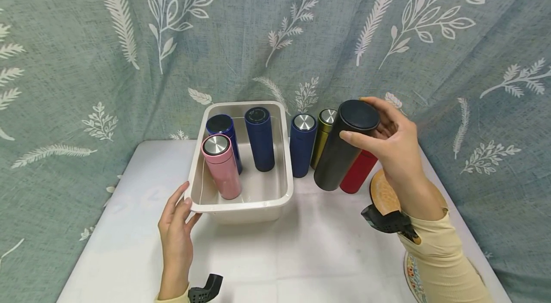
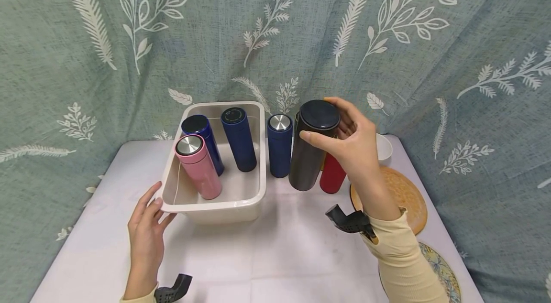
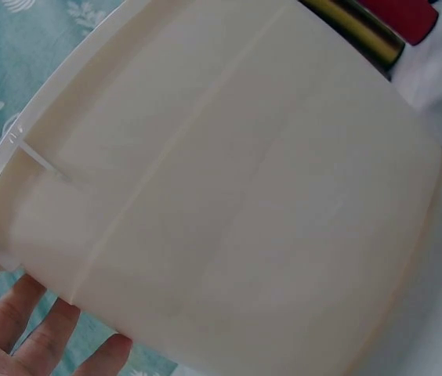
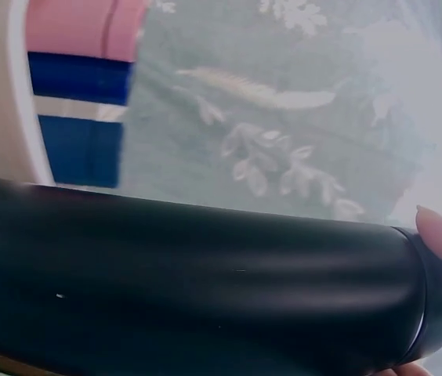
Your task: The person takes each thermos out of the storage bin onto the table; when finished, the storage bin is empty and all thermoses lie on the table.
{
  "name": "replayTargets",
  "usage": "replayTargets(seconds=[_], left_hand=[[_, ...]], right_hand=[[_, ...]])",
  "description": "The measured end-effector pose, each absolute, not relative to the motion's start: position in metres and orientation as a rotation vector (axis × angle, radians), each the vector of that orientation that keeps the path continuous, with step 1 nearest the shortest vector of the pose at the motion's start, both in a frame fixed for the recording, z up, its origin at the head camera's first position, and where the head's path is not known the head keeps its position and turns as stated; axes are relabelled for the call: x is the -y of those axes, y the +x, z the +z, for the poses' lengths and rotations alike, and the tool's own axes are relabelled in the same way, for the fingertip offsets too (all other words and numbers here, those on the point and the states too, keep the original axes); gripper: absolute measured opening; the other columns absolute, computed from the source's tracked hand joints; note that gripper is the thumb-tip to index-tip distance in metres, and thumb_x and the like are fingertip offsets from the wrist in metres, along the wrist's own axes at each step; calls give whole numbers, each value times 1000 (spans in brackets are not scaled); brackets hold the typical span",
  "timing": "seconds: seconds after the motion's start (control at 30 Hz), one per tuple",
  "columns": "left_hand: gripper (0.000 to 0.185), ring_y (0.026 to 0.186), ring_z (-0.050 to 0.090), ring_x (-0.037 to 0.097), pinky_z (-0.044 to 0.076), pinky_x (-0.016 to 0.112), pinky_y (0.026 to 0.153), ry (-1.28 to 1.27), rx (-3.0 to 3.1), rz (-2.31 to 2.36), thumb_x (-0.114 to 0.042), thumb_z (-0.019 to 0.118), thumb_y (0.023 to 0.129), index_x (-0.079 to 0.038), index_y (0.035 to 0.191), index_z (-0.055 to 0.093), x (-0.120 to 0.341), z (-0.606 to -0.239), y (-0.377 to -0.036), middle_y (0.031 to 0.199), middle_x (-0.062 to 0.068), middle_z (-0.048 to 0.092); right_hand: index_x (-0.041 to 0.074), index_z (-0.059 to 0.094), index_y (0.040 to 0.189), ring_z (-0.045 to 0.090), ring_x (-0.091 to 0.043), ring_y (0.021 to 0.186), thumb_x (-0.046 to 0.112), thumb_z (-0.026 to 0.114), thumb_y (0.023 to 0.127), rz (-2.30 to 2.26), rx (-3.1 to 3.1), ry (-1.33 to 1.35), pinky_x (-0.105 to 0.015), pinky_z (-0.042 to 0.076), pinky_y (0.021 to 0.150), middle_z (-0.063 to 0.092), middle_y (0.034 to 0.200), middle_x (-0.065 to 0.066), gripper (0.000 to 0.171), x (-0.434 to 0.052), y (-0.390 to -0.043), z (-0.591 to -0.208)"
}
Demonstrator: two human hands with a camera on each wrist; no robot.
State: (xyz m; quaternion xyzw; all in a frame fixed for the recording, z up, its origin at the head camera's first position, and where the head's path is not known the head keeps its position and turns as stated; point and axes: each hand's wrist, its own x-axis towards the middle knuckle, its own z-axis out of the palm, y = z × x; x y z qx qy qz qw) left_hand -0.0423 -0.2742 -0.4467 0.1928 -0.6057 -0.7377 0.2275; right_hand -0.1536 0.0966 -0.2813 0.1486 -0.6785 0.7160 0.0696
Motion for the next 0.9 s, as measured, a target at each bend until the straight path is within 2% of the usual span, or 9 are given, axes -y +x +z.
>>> replayTargets(seconds=[0.43, 0.63, 0.9], left_hand=[[41, 116, 66, 11, 57, 22, 85, 524, 1678, -2039, -17, 50, 104, -12, 144, 54, 275, -446, -42, 140, 2, 55], [40, 115, 66, 11, 57, 22, 84, 528, 1681, -2033, -17, 50, 104, -12, 144, 54, 275, -446, -42, 139, 3, 56], [41, 117, 65, 11, 57, 22, 86, 522, 1690, -2043, -17, 49, 105, -12, 145, 53, 275, -446, -41, 141, 5, 55]], right_hand=[[18, 52, 144, 65, -5, 109, 20, 86, 80, 1951, 2339, 188, -14, 52, 91, 66, 128, 6, 73, -92, -172, -337], [13, 51, 143, 65, -3, 111, 14, 86, 78, 1981, 2326, 156, -12, 50, 93, 64, 128, 4, 73, -87, -177, -353], [13, 54, 139, 63, -2, 112, 9, 87, 76, 1990, 2307, 89, -11, 49, 95, 64, 129, -1, 72, -83, -184, -371]])
